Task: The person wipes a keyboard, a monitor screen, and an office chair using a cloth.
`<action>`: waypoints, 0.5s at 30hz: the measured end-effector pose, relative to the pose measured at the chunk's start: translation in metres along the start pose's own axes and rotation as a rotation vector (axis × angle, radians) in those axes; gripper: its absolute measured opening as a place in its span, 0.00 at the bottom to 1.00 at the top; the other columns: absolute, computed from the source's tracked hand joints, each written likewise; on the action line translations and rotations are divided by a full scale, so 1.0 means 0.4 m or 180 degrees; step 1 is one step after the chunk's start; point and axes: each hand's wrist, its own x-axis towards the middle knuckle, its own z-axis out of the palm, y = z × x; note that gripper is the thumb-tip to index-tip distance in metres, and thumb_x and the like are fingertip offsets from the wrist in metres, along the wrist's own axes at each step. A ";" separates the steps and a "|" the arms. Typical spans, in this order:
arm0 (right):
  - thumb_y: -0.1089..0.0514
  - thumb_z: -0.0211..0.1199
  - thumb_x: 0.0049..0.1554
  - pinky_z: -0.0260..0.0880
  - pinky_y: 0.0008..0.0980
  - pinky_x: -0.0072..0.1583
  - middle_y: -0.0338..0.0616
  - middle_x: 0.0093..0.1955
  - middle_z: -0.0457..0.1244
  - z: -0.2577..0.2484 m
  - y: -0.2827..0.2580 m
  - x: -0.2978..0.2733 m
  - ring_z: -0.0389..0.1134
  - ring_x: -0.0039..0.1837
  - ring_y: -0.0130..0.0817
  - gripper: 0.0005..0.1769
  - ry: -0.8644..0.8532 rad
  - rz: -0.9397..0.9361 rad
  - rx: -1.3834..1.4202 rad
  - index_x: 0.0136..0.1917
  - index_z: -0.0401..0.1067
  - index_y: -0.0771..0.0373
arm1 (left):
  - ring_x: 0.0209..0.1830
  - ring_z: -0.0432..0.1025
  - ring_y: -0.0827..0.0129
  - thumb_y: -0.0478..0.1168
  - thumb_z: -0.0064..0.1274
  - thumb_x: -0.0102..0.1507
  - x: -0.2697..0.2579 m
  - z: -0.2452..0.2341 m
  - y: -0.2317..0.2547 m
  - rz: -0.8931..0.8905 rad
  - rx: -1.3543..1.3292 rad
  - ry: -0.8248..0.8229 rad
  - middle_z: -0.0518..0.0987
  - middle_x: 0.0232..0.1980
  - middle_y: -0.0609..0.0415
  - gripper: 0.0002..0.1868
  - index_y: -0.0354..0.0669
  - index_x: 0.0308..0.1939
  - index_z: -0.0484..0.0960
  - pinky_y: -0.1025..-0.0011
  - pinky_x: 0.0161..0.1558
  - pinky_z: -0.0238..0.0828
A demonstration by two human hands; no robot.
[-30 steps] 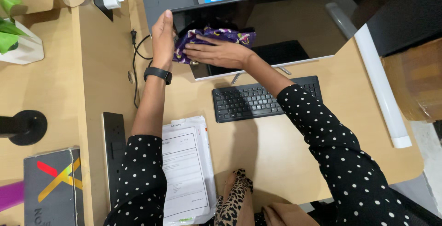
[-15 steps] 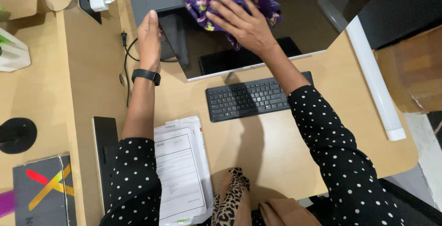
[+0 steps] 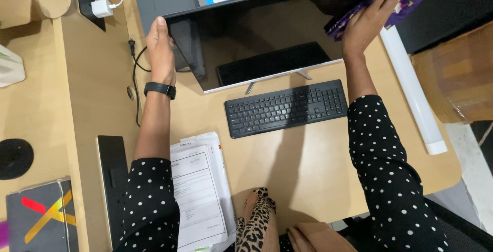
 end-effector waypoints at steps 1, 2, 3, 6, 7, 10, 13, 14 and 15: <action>0.84 0.46 0.62 0.35 0.41 0.90 0.38 0.89 0.28 0.010 0.020 -0.015 0.32 0.90 0.39 0.53 0.0051 0.0265 0.0113 0.88 0.34 0.45 | 0.31 0.51 0.80 0.58 0.39 0.76 0.002 0.002 -0.002 0.0001 -0.0006 -0.0002 0.56 0.32 0.68 0.21 0.51 0.35 0.66 0.76 0.35 0.51; 0.83 0.47 0.62 0.35 0.40 0.90 0.39 0.89 0.27 0.026 0.041 -0.029 0.34 0.90 0.41 0.54 0.0104 0.0531 0.0230 0.88 0.32 0.46 | 0.31 0.52 0.80 0.58 0.39 0.76 0.005 0.003 -0.003 -0.0037 0.0024 0.0050 0.57 0.31 0.68 0.21 0.51 0.34 0.67 0.77 0.35 0.52; 0.83 0.47 0.62 0.35 0.40 0.90 0.39 0.89 0.27 0.047 0.066 -0.045 0.34 0.90 0.41 0.54 0.0109 0.0528 0.0230 0.88 0.32 0.46 | 0.31 0.52 0.81 0.58 0.39 0.76 0.007 0.004 -0.003 -0.0074 0.0054 0.0103 0.57 0.31 0.68 0.21 0.51 0.34 0.68 0.77 0.35 0.52; 0.77 0.53 0.62 0.37 0.48 0.86 0.56 0.88 0.28 0.120 0.127 -0.125 0.35 0.88 0.55 0.54 -0.0006 0.1558 0.0568 0.87 0.23 0.56 | 0.30 0.52 0.82 0.58 0.40 0.75 0.003 -0.002 -0.003 -0.0203 -0.0083 0.0044 0.59 0.31 0.69 0.20 0.52 0.36 0.71 0.77 0.33 0.51; 0.76 0.53 0.62 0.36 0.50 0.84 0.59 0.87 0.29 0.138 0.136 -0.145 0.35 0.87 0.58 0.54 -0.0135 0.1842 0.0528 0.86 0.22 0.57 | 0.30 0.52 0.82 0.58 0.40 0.75 0.002 -0.001 -0.003 -0.0201 -0.0079 0.0049 0.59 0.31 0.69 0.20 0.52 0.36 0.71 0.77 0.33 0.51; 0.76 0.51 0.60 0.48 0.45 0.82 0.64 0.86 0.26 0.153 0.074 -0.180 0.37 0.85 0.60 0.53 -0.0211 0.2329 0.0728 0.85 0.23 0.57 | 0.29 0.52 0.82 0.58 0.40 0.75 0.001 -0.001 -0.002 -0.0221 -0.0050 0.0065 0.58 0.30 0.69 0.20 0.52 0.36 0.72 0.78 0.32 0.50; 0.78 0.48 0.60 0.52 0.45 0.82 0.62 0.87 0.26 0.119 -0.095 -0.169 0.40 0.85 0.61 0.51 -0.0057 0.2157 0.0830 0.86 0.25 0.58 | 0.30 0.52 0.82 0.58 0.41 0.75 -0.003 0.002 0.004 -0.0203 -0.0003 0.0106 0.57 0.30 0.69 0.20 0.52 0.36 0.71 0.78 0.33 0.52; 0.78 0.48 0.60 0.52 0.45 0.82 0.62 0.87 0.26 0.099 -0.164 -0.164 0.40 0.85 0.61 0.51 -0.0052 0.2157 0.0828 0.86 0.25 0.58 | 0.29 0.52 0.82 0.58 0.41 0.75 -0.005 0.003 0.008 -0.0238 0.0014 0.0126 0.57 0.30 0.69 0.20 0.52 0.37 0.72 0.78 0.33 0.52; 0.79 0.46 0.60 0.49 0.46 0.84 0.60 0.88 0.25 0.077 -0.237 -0.165 0.39 0.87 0.60 0.51 0.0080 0.1798 0.0956 0.86 0.26 0.58 | 0.29 0.52 0.82 0.58 0.41 0.74 -0.005 0.006 0.012 -0.0273 0.0031 0.0146 0.58 0.30 0.69 0.20 0.52 0.37 0.73 0.78 0.32 0.51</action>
